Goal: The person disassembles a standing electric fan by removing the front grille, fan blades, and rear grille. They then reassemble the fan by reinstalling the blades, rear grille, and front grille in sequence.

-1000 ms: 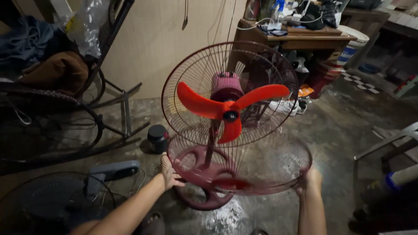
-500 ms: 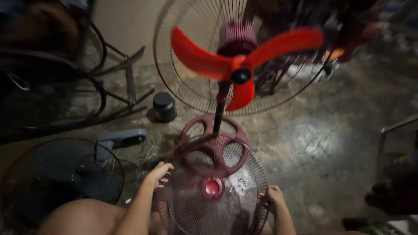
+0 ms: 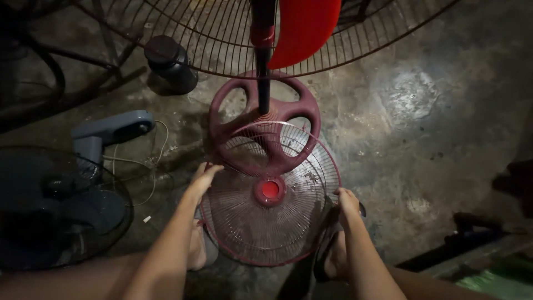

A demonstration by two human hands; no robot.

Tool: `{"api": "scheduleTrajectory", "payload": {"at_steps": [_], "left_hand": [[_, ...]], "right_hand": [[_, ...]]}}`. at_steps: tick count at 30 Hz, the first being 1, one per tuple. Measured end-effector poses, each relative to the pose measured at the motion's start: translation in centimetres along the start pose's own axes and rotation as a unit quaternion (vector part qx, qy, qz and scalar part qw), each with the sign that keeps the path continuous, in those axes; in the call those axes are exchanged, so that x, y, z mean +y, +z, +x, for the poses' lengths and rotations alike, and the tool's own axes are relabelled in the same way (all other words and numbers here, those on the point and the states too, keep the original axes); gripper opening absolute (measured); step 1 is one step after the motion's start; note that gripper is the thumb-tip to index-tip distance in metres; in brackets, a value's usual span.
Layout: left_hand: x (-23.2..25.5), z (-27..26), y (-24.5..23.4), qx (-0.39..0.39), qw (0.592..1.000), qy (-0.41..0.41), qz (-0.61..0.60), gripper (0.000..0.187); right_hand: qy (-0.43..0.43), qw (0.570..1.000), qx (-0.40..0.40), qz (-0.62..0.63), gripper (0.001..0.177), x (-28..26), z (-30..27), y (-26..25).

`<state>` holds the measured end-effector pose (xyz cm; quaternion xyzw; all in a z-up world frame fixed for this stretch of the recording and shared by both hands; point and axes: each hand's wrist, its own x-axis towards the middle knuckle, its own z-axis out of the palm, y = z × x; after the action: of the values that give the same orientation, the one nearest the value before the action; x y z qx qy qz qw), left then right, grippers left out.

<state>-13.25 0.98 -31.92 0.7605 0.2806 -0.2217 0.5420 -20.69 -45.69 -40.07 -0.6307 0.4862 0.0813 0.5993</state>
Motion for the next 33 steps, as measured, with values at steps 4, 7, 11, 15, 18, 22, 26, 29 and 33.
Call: {"api": "scheduleTrajectory", "payload": {"at_steps": [4, 7, 11, 15, 18, 22, 26, 29, 33], "left_hand": [[-1.1, 1.3, 0.9, 0.03, 0.999, 0.015, 0.013, 0.072], [-2.4, 1.2, 1.0, 0.029, 0.999, 0.04, 0.0, 0.072], [-1.9, 1.2, 1.0, 0.022, 0.999, 0.021, -0.012, 0.075], [-1.5, 1.1, 0.9, -0.014, 0.997, 0.037, -0.071, 0.067], [-1.4, 1.6, 1.0, -0.024, 0.994, 0.015, -0.109, 0.07], [-0.3, 0.8, 1.7, 0.156, 0.973, 0.038, 0.165, 0.082], [2.3, -1.8, 2.1, 0.213, 0.951, -0.058, 0.218, 0.06], [4.0, -4.0, 1.5, 0.183, 0.959, -0.066, 0.205, 0.042], [7.4, -6.0, 0.4, 0.067, 0.99, 0.072, 0.104, 0.036]], "right_hand": [[0.019, 0.999, 0.017, -0.024, 0.03, 0.7, 1.2, 0.6], [0.049, 0.998, 0.003, 0.051, 0.034, 1.9, 1.7, 0.9], [0.075, 0.986, -0.094, 0.114, 0.036, 1.7, 1.2, 1.0], [0.153, 0.96, -0.187, 0.142, 0.044, 0.8, 0.7, 0.9], [0.136, 0.971, -0.163, 0.112, 0.045, 0.7, 0.9, 0.8], [0.002, 0.949, 0.08, -0.304, 0.059, 0.4, 1.7, 2.4], [-0.154, 0.968, 0.028, -0.198, 0.051, -2.5, 0.1, 6.2], [-0.113, 0.964, -0.191, -0.143, 0.046, -6.6, -5.1, 8.5], [-0.114, 0.915, -0.296, -0.248, 0.034, -14.6, -17.1, 8.8]]}}
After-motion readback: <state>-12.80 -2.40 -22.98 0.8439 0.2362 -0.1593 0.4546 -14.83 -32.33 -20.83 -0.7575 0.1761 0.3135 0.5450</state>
